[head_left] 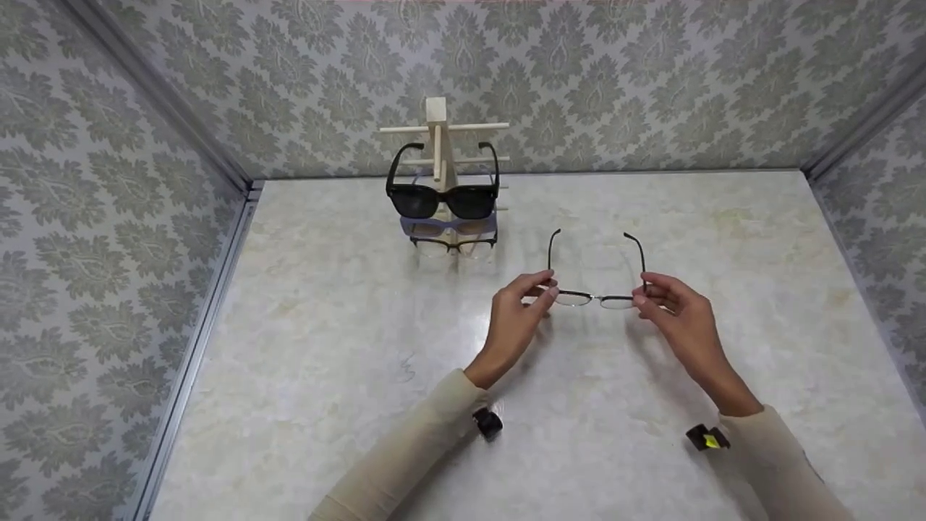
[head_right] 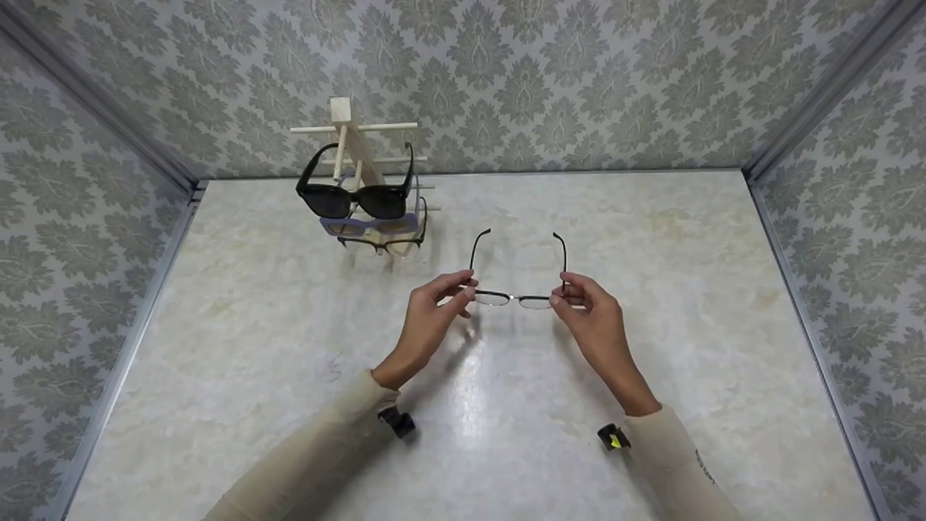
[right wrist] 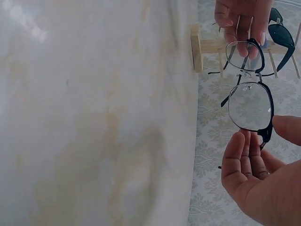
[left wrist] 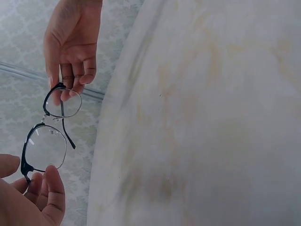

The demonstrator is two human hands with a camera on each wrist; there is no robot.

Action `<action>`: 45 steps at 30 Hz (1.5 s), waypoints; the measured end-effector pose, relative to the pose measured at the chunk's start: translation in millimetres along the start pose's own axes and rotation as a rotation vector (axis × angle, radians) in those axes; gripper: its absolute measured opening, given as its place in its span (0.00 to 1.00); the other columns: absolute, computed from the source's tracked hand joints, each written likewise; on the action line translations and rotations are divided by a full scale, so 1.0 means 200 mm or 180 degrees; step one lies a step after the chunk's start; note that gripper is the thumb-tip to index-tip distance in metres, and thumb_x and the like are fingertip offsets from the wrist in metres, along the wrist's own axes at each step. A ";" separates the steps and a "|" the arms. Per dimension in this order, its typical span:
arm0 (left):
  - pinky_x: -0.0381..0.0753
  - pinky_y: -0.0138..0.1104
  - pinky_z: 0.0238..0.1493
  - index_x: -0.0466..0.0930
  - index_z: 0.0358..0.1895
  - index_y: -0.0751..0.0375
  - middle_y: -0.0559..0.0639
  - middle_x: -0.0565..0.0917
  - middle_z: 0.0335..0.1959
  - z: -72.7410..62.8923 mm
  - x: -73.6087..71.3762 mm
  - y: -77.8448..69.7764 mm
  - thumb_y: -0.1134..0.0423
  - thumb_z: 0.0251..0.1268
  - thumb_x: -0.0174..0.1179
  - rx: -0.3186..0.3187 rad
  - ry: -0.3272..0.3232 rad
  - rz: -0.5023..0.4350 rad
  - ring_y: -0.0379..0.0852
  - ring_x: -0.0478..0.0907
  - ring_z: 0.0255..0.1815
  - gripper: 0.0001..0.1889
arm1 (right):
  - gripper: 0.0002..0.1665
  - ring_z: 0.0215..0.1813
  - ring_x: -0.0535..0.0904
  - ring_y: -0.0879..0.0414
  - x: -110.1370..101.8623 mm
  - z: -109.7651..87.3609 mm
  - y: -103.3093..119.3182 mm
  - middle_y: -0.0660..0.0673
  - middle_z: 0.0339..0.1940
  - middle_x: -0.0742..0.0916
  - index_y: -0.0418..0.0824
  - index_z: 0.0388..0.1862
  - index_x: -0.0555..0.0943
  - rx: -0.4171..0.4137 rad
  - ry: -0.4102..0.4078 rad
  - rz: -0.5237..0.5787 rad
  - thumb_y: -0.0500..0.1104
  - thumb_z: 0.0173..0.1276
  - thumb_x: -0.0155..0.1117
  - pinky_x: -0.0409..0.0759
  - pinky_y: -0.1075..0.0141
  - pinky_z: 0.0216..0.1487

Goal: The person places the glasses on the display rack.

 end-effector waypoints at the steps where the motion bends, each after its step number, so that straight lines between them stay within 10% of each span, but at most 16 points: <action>1: 0.93 0.37 0.43 0.87 0.66 0.68 0.56 0.91 0.53 0.00 -0.01 0.00 0.67 0.80 0.68 0.0004 -0.0013 -0.0003 0.48 0.89 0.51 0.17 | 0.27 0.53 0.88 0.59 0.01 0.00 0.01 0.39 0.54 0.89 0.29 0.73 0.79 -0.0003 0.0006 0.0002 0.39 0.81 0.71 0.90 0.70 0.51; 45: 0.93 0.39 0.43 0.86 0.66 0.71 0.59 0.90 0.53 0.05 -0.23 -0.33 0.71 0.80 0.66 0.0309 -0.0108 -0.0095 0.48 0.90 0.49 0.17 | 0.28 0.58 0.88 0.49 0.08 0.06 0.40 0.36 0.56 0.88 0.34 0.78 0.77 -0.0317 0.0188 0.0122 0.37 0.83 0.68 0.90 0.67 0.54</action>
Point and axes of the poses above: each hand's wrist, its own z-axis towards the middle knuckle, its own x-axis out of the palm, y = z × x, the point moved 10 cm from there along z, towards the middle knuckle
